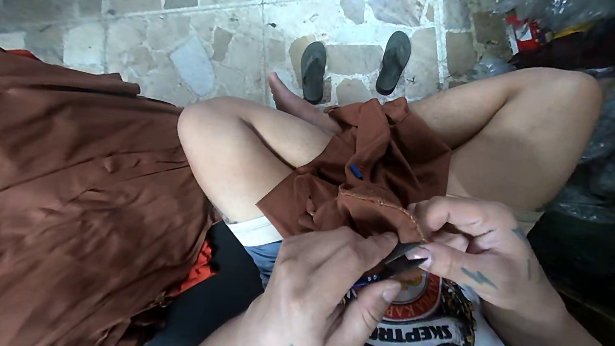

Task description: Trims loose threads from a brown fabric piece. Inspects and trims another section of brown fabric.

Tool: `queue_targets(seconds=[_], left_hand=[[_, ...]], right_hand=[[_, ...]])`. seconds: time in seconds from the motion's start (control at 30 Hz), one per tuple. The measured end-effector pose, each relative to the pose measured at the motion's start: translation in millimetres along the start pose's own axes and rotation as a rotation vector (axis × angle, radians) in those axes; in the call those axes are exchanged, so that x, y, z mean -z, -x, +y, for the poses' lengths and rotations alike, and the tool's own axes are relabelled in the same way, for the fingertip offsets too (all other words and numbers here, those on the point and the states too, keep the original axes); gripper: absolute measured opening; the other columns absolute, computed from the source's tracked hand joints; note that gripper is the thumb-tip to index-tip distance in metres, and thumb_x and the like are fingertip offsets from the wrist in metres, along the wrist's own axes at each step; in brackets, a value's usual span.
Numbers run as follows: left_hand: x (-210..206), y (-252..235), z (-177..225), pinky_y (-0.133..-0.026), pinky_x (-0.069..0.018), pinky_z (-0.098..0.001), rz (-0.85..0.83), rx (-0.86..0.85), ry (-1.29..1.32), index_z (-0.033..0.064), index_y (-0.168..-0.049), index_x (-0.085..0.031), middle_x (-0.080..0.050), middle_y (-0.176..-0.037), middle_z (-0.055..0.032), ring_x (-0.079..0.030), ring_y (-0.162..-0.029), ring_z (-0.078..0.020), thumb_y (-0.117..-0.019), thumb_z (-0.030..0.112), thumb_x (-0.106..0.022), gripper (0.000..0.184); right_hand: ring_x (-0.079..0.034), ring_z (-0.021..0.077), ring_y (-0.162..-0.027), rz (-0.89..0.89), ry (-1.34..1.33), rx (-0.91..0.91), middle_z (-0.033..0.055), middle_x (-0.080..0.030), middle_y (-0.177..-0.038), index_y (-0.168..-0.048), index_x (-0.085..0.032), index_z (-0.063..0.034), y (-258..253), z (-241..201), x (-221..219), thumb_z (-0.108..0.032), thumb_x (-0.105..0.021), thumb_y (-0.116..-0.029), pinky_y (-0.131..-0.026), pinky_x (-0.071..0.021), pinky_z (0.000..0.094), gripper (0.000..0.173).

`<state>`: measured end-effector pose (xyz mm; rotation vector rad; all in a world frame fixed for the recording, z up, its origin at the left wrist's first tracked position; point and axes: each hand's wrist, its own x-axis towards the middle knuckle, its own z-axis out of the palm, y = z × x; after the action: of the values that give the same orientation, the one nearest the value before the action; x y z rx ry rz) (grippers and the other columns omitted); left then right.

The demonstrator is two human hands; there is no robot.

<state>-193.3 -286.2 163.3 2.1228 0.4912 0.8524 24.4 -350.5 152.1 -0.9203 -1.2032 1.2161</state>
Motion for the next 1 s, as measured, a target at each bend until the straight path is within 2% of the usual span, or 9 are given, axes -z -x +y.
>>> queue_targets(seconds=[0.17,0.37,0.53,0.63,0.7,0.77,0.83,0.93,1.0], left_hand=[[-2,2,-2,-0.066,-0.0479,-0.0187,0.026,-0.036,-0.107,0.0003,-0.114,-0.069,-0.065,-0.083,-0.0067,-0.060,-0.074,-0.0076,-0.1032,0.032,-0.057,0.036],[-2,3,-6,-0.074,-0.0555,-0.0167,0.060,0.065,0.278,-0.0001,-0.106,-0.068,-0.071,-0.090,-0.0036,-0.066,-0.082,-0.0014,-0.1037,0.021,-0.061,0.022],[9,-1,-1,-0.060,-0.0427,-0.0121,0.276,0.150,0.418,0.0267,-0.128,-0.060,-0.056,-0.080,0.0141,-0.050,-0.067,0.0048,-0.0962,0.045,-0.069,0.038],[15,-8,-22,-0.056,-0.0433,-0.0109,0.173,0.240,0.325,0.0227,-0.146,-0.054,-0.056,-0.073,0.0125,-0.049,-0.060,0.0063,-0.0960,0.033,-0.071,0.054],[13,-12,-36,-0.064,-0.0510,-0.0126,0.065,0.276,0.417,0.0136,-0.127,-0.066,-0.067,-0.085,0.0094,-0.058,-0.070,0.0053,-0.0982,0.023,-0.069,0.031],[9,-14,-42,-0.063,-0.0487,-0.0113,0.016,0.250,0.567,0.0138,-0.106,-0.068,-0.064,-0.081,0.0114,-0.057,-0.069,0.0072,-0.1020,0.022,-0.064,0.010],[8,-14,-42,-0.063,-0.0476,-0.0107,0.004,0.208,0.688,0.0158,-0.103,-0.066,-0.063,-0.081,0.0124,-0.056,-0.070,0.0077,-0.1033,0.024,-0.062,0.009],[10,-15,-42,-0.066,-0.0480,-0.0105,-0.018,0.177,0.740,0.0149,-0.103,-0.066,-0.063,-0.083,0.0115,-0.057,-0.073,0.0074,-0.1033,0.022,-0.062,0.008],[11,-17,-44,-0.067,-0.0492,-0.0114,-0.025,0.185,0.683,0.0143,-0.103,-0.067,-0.065,-0.085,0.0109,-0.058,-0.075,0.0066,-0.1031,0.022,-0.062,0.009]], right_hand=[[-0.061,-0.0046,-0.080,-0.029,-0.071,-0.048,-0.0085,-0.066,-0.084,-0.092,-0.066,-0.0084,0,4,-1,-0.011,-0.066,-0.0960,-0.074,-0.0530,0.0132,0.005],[-0.056,-0.0053,-0.073,-0.118,0.190,0.009,-0.0002,-0.064,-0.079,-0.089,-0.066,0.0006,0,10,-10,-0.011,-0.065,-0.0955,-0.066,-0.0462,0.0090,0.014],[-0.060,-0.0057,-0.080,-0.084,0.079,0.000,-0.0059,-0.067,-0.087,-0.100,-0.069,-0.0036,1,9,3,-0.016,-0.063,-0.1001,-0.071,-0.0511,0.0118,0.014],[-0.061,-0.0068,-0.083,-0.074,0.033,0.009,-0.0098,-0.068,-0.090,-0.102,-0.069,-0.0080,2,3,15,-0.019,-0.062,-0.1010,-0.073,-0.0523,0.0116,0.013],[-0.059,-0.0073,-0.083,-0.134,0.010,0.026,-0.0100,-0.066,-0.089,-0.100,-0.068,-0.0083,1,3,22,-0.020,-0.062,-0.1018,-0.074,-0.0508,0.0112,0.014],[-0.056,-0.0060,-0.083,-0.154,0.064,0.064,-0.0091,-0.060,-0.085,-0.092,-0.064,-0.0099,-1,3,27,-0.026,-0.061,-0.1026,-0.075,-0.0479,0.0121,0.019],[-0.061,-0.0016,-0.093,-0.065,0.150,0.105,-0.0084,-0.063,-0.096,-0.099,-0.064,-0.0135,-4,1,26,-0.036,-0.066,-0.0994,-0.081,-0.0536,0.0158,0.022],[-0.065,0.0008,-0.102,-0.034,0.211,0.105,-0.0062,-0.067,-0.115,-0.130,-0.061,-0.0104,-13,-3,13,-0.043,-0.069,-0.0962,-0.087,-0.0578,0.0199,0.047],[-0.065,-0.0010,-0.092,-0.038,0.240,0.132,-0.0034,-0.069,-0.100,-0.113,-0.068,-0.0038,-19,-1,3,-0.027,-0.069,-0.0975,-0.079,-0.0572,0.0164,0.028]])
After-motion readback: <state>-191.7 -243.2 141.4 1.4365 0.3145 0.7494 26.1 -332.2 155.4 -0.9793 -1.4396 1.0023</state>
